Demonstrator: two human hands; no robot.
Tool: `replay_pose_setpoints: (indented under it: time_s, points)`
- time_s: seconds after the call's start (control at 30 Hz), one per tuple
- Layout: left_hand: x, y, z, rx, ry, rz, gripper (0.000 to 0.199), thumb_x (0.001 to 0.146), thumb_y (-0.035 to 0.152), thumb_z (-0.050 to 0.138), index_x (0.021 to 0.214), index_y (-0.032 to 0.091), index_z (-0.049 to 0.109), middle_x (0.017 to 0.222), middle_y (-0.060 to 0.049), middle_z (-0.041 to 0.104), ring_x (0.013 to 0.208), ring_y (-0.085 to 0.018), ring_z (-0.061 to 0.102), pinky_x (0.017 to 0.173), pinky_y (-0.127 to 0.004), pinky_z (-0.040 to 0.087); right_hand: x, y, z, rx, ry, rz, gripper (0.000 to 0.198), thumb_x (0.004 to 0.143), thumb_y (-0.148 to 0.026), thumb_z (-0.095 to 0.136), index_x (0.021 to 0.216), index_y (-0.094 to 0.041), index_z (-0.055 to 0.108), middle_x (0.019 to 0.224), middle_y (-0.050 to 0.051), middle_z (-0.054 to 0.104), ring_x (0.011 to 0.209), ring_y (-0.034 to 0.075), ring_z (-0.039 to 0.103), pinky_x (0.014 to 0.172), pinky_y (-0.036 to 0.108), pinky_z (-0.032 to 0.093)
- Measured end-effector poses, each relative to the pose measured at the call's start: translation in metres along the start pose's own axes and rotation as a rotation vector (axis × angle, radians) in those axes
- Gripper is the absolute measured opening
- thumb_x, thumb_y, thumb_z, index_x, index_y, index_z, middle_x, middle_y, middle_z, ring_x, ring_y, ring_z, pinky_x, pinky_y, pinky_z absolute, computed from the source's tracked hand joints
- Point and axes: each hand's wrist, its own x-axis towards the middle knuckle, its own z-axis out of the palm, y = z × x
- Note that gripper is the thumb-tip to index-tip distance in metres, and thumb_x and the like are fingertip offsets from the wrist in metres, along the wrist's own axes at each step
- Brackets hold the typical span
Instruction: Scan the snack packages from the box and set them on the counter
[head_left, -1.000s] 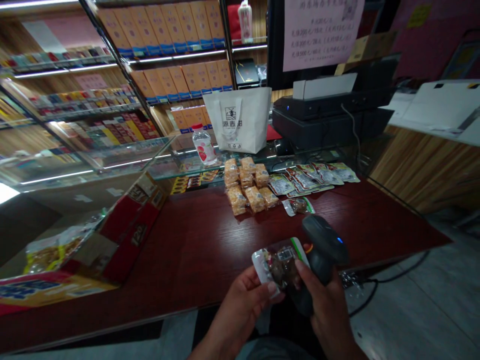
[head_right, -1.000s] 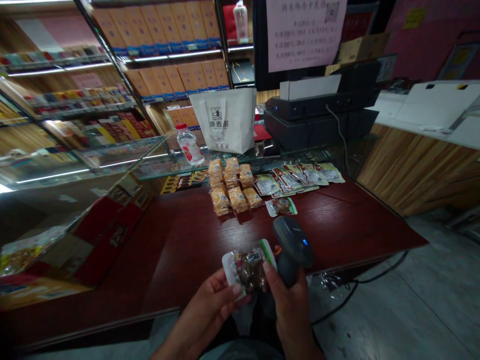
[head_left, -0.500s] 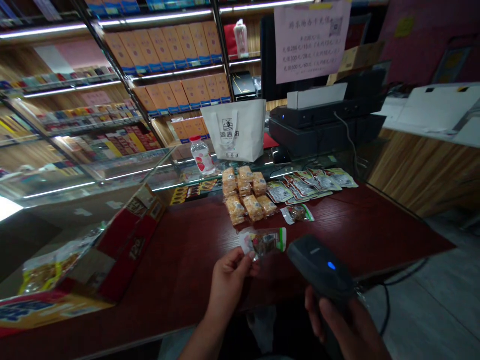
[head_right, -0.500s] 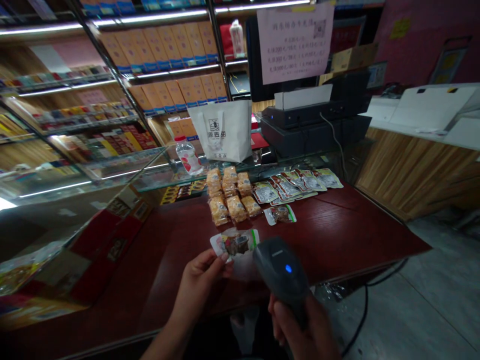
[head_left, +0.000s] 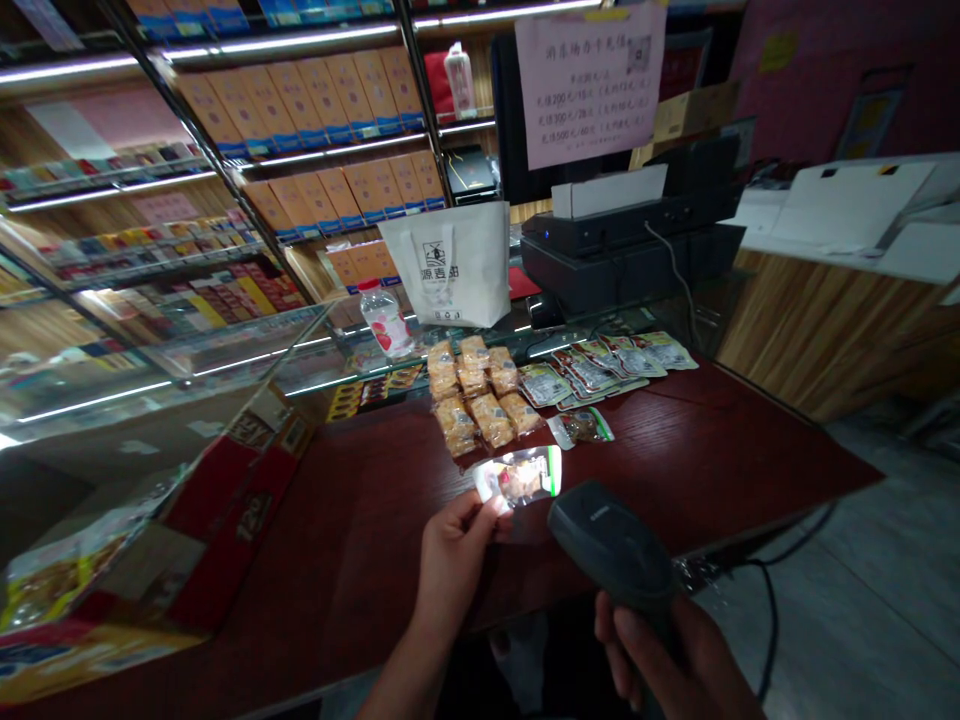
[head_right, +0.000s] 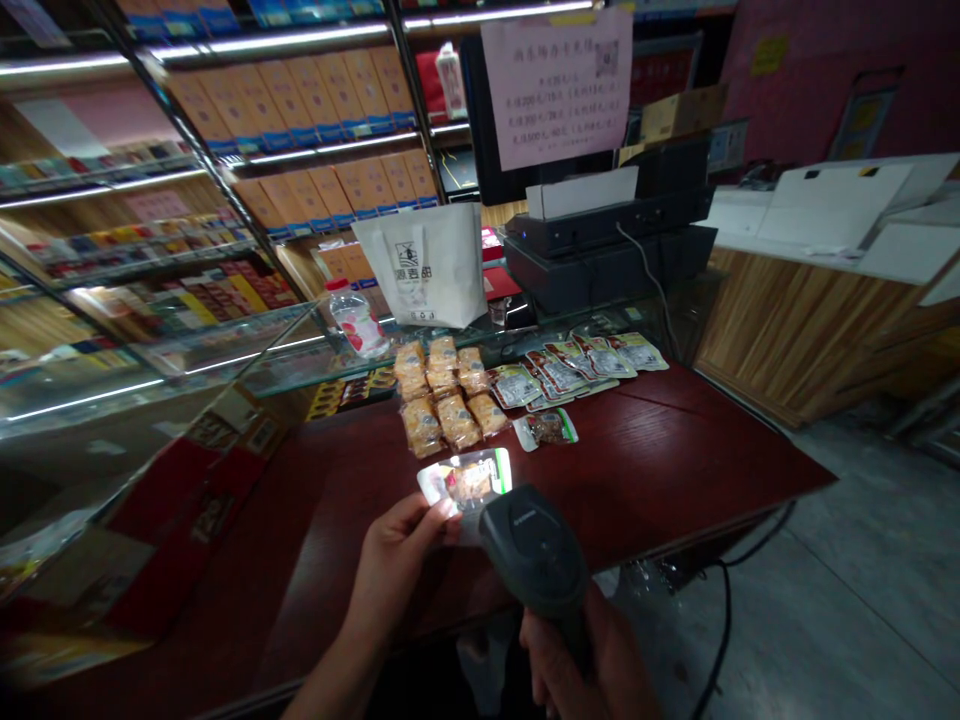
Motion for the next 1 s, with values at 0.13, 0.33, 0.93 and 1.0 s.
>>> replay_pose_setpoints:
  time_s: [0.13, 0.33, 0.93, 1.0]
  points:
    - [0.001, -0.002, 0.004, -0.092, -0.020, -0.029, 0.025, 0.077, 0.039, 0.068, 0.070, 0.015, 0.066, 0.063, -0.001, 0.066, 0.061, -0.014, 0.060, 0.060, -0.022, 0.047, -0.001, 0.001, -0.001, -0.016, 0.024, -0.022, 0.054, 0.087, -0.071, 0.052, 0.077, -0.018, 0.064, 0.051, -0.001, 0.055, 0.046, 0.014, 0.051, 0.051, 0.026, 0.041]
    - [0.014, -0.007, 0.011, -0.270, -0.098, -0.190, 0.034, 0.068, 0.041, 0.080, 0.080, 0.012, 0.067, 0.068, -0.005, 0.069, 0.058, -0.013, 0.063, 0.057, -0.022, 0.053, 0.005, 0.003, -0.005, 0.046, 0.035, -0.018, 0.051, 0.089, -0.067, 0.053, 0.076, -0.018, 0.064, 0.051, -0.001, 0.053, 0.046, 0.014, 0.050, 0.049, 0.025, 0.040]
    - [0.110, 0.027, 0.095, -0.579, -0.301, -0.507, 0.010, 0.091, 0.004, 0.047, 0.085, 0.008, 0.054, 0.079, -0.015, 0.070, 0.066, -0.017, 0.071, 0.066, -0.026, 0.059, 0.017, 0.002, -0.016, 0.231, 0.231, 0.032, 0.051, 0.080, -0.069, 0.064, 0.091, -0.019, 0.067, 0.072, 0.006, 0.070, 0.048, 0.013, 0.053, 0.044, 0.023, 0.045]
    - [0.105, 0.023, 0.092, -0.619, -0.324, -0.492, 0.004, 0.090, 0.007, 0.052, 0.088, 0.008, 0.055, 0.082, -0.015, 0.070, 0.069, -0.017, 0.072, 0.068, -0.026, 0.059, 0.018, 0.000, -0.012, 0.241, 0.282, 0.046, 0.052, 0.079, -0.069, 0.065, 0.095, -0.019, 0.067, 0.069, 0.004, 0.068, 0.047, 0.012, 0.052, 0.044, 0.022, 0.043]
